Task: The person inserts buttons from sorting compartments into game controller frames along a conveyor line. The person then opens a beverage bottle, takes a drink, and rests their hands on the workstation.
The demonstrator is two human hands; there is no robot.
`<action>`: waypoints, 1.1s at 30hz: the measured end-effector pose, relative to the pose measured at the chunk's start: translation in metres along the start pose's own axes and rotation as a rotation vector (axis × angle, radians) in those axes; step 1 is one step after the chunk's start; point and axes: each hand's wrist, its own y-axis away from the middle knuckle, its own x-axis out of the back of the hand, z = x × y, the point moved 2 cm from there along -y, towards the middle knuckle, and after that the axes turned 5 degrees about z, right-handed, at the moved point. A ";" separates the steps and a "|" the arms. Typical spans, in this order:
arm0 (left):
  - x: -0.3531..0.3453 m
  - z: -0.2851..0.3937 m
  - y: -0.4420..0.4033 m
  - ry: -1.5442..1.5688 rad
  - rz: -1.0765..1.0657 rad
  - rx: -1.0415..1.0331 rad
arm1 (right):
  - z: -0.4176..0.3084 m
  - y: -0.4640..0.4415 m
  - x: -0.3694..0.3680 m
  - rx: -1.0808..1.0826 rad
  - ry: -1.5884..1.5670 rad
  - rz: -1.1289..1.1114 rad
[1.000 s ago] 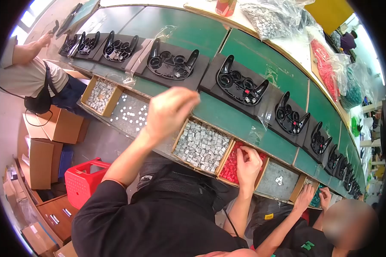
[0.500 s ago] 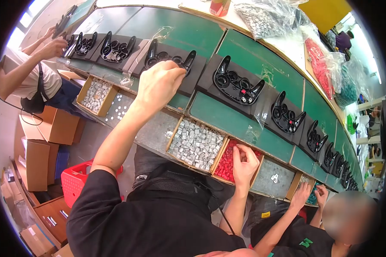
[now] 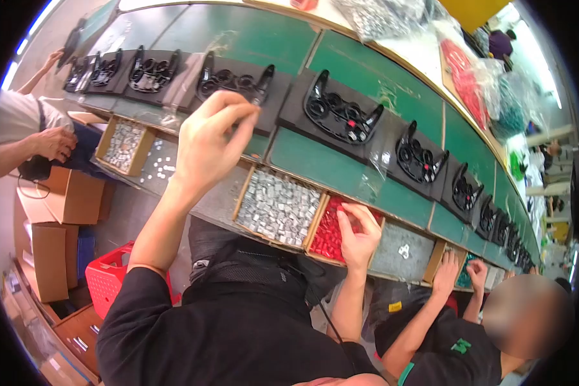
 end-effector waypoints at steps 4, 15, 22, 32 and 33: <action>-0.030 0.036 0.041 0.271 -0.298 0.020 | 0.006 0.000 0.006 -0.087 -0.195 -0.064; -0.098 0.072 0.084 0.485 -0.528 -0.002 | 0.020 0.006 0.013 -0.245 -0.559 -0.091; -0.102 0.074 0.084 0.519 -0.508 -0.013 | 0.021 0.005 0.013 -0.270 -0.672 -0.135; -0.104 0.069 0.087 0.552 -0.483 0.013 | 0.022 0.003 0.013 -0.265 -0.604 -0.162; -0.103 0.069 0.089 0.550 -0.480 0.018 | 0.025 0.005 0.013 -0.268 -0.609 -0.167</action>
